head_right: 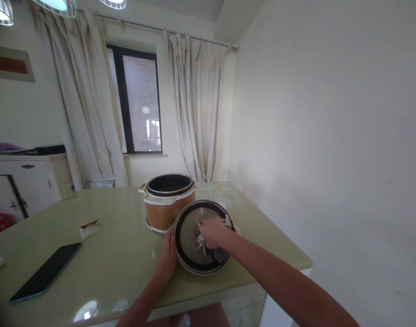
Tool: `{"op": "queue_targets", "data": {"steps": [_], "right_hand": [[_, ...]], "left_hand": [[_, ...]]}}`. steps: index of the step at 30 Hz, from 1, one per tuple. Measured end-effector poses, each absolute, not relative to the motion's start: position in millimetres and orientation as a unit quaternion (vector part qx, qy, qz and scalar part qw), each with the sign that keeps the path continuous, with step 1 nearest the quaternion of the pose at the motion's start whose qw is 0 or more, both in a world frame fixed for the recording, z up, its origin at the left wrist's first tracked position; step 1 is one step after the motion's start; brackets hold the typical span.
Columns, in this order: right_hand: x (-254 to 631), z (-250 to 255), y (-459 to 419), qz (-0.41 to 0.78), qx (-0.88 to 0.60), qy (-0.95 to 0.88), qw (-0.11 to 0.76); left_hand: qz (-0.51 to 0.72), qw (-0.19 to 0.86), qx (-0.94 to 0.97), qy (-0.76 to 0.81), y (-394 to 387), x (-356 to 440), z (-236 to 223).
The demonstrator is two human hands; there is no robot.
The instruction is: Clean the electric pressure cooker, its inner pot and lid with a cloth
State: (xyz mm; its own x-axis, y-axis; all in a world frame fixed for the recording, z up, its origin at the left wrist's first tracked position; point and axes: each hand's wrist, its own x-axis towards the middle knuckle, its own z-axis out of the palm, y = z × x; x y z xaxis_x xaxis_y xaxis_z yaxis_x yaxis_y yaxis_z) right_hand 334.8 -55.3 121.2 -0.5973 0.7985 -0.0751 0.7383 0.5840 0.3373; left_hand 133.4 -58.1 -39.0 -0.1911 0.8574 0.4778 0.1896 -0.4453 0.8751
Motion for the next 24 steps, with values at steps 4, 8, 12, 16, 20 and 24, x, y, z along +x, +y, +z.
{"op": "queue_targets", "data": {"steps": [4, 8, 12, 16, 20, 24], "right_hand": [[331, 132, -38, 0.177, 0.508, 0.841, 0.058], [323, 131, -25, 0.171, 0.549, 0.816, -0.055], [316, 120, -26, 0.102, 0.535, 0.825, -0.147], [299, 111, -37, 0.061, 0.487, 0.842, -0.223], [275, 100, -46, 0.016, 0.452, 0.853, -0.260], [270, 87, -49, -0.074, 0.368, 0.890, -0.260]], "left_hand": [[0.617, 0.273, 0.587, 0.448, -62, 133, -37], [0.621, 0.270, 0.582, 0.450, -63, 132, -36], [0.624, 0.271, 0.574, 0.456, -61, 132, -38], [0.624, 0.281, 0.569, 0.456, -59, 131, -43], [0.622, 0.294, 0.562, 0.460, -55, 128, -47], [0.640, 0.314, 0.554, 0.431, -54, 125, -43]]}}
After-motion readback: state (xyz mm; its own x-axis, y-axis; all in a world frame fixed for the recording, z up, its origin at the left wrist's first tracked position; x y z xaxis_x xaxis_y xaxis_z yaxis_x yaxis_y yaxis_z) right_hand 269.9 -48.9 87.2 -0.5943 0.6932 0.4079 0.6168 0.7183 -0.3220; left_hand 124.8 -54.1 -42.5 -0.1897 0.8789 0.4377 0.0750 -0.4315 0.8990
